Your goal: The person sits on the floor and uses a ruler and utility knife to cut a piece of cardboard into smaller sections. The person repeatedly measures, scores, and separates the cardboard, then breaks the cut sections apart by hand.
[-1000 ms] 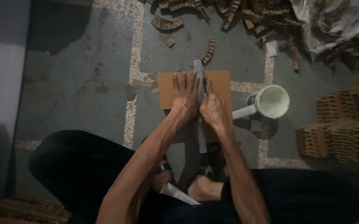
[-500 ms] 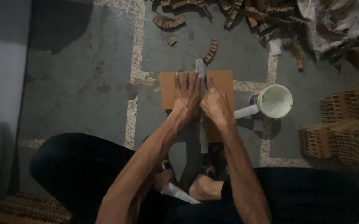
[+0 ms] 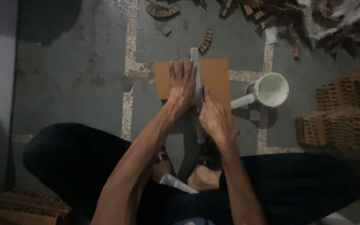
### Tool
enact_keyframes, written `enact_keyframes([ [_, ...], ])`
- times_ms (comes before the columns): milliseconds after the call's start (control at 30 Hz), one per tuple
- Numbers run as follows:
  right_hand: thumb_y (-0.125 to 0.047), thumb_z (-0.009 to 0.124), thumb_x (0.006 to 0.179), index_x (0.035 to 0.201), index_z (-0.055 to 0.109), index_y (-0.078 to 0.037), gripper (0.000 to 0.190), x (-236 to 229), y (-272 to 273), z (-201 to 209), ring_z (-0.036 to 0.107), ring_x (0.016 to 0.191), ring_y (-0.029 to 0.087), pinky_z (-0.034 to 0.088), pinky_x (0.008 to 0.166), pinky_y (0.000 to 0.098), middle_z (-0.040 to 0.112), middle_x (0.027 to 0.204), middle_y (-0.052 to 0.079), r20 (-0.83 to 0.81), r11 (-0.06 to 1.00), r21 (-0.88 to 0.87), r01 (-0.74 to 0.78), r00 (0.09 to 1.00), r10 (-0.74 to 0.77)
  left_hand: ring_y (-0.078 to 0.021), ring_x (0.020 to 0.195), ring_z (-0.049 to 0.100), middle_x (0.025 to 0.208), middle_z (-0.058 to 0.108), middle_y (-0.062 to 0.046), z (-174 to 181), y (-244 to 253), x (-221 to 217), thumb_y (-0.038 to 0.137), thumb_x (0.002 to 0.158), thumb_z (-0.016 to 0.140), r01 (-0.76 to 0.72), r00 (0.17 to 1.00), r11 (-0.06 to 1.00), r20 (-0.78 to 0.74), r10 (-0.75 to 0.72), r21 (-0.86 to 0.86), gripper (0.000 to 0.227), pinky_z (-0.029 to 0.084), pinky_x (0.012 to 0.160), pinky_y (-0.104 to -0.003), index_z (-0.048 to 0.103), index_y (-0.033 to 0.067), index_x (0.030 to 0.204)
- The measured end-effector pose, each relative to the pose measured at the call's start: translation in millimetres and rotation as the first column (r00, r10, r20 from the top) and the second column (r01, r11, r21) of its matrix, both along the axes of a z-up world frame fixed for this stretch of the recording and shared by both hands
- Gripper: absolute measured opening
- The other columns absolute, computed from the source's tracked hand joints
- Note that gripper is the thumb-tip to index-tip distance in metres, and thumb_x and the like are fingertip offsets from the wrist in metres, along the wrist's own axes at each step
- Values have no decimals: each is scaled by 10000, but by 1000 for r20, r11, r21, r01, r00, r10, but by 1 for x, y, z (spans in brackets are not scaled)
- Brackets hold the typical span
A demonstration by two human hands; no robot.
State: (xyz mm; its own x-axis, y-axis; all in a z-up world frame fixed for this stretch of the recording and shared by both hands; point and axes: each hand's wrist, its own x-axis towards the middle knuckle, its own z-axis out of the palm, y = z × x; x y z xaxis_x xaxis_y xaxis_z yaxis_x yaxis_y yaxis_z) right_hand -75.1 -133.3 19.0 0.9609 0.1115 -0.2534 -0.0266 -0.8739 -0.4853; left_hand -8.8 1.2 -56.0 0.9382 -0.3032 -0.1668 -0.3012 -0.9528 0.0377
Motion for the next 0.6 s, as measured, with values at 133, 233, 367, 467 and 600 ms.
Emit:
enact_keyframes([
  [133, -45, 493, 931, 1512, 403, 29, 592, -42, -9, -7, 647, 981, 517, 515, 831, 545, 659, 1116, 358, 165, 994, 78, -81, 984, 67, -487, 1536, 91, 1687, 131, -213, 11, -1, -1, 492, 711, 802, -7, 988, 1000, -157, 10, 18, 1193, -25, 1182, -707, 211, -12, 1617],
  [233, -47, 478, 988, 1527, 406, 26, 549, -76, -14, -4, 603, 1095, 543, 497, 901, 547, 626, 1237, 382, 282, 987, 118, -111, 957, 74, -483, 1541, 72, 1693, 110, -180, 23, -2, 3, 568, 644, 839, -5, 998, 999, -70, 9, 53, 1284, -39, 1187, -736, 198, 14, 1609],
  [367, -110, 423, 1010, 1566, 341, -40, 566, -107, -18, 2, 661, 965, 488, 532, 863, 521, 663, 1088, 337, -145, 994, 88, 70, 988, -56, -472, 1541, 7, 1706, 40, -179, 40, -2, 5, 714, 511, 885, 35, 960, 990, -279, 6, 140, 1535, -57, 1155, -723, 99, 14, 1628],
  [467, -126, 437, 1025, 1568, 321, -22, 565, -125, -20, 5, 656, 930, 503, 532, 822, 537, 661, 1058, 348, -83, 996, 79, 32, 996, -25, -487, 1539, -8, 1711, 34, -193, 47, -3, 3, 735, 516, 878, 43, 968, 986, -252, -2, 160, 1545, -63, 1147, -735, 87, 9, 1627],
  [600, -120, 447, 1010, 1599, 279, -36, 618, -146, -23, 8, 666, 823, 470, 542, 782, 525, 665, 929, 324, -70, 998, 56, 11, 998, -7, -488, 1535, -36, 1712, 2, -199, 40, -2, 5, 746, 491, 890, 56, 959, 984, -285, -5, 171, 1592, -69, 1133, -739, 54, 5, 1626],
])
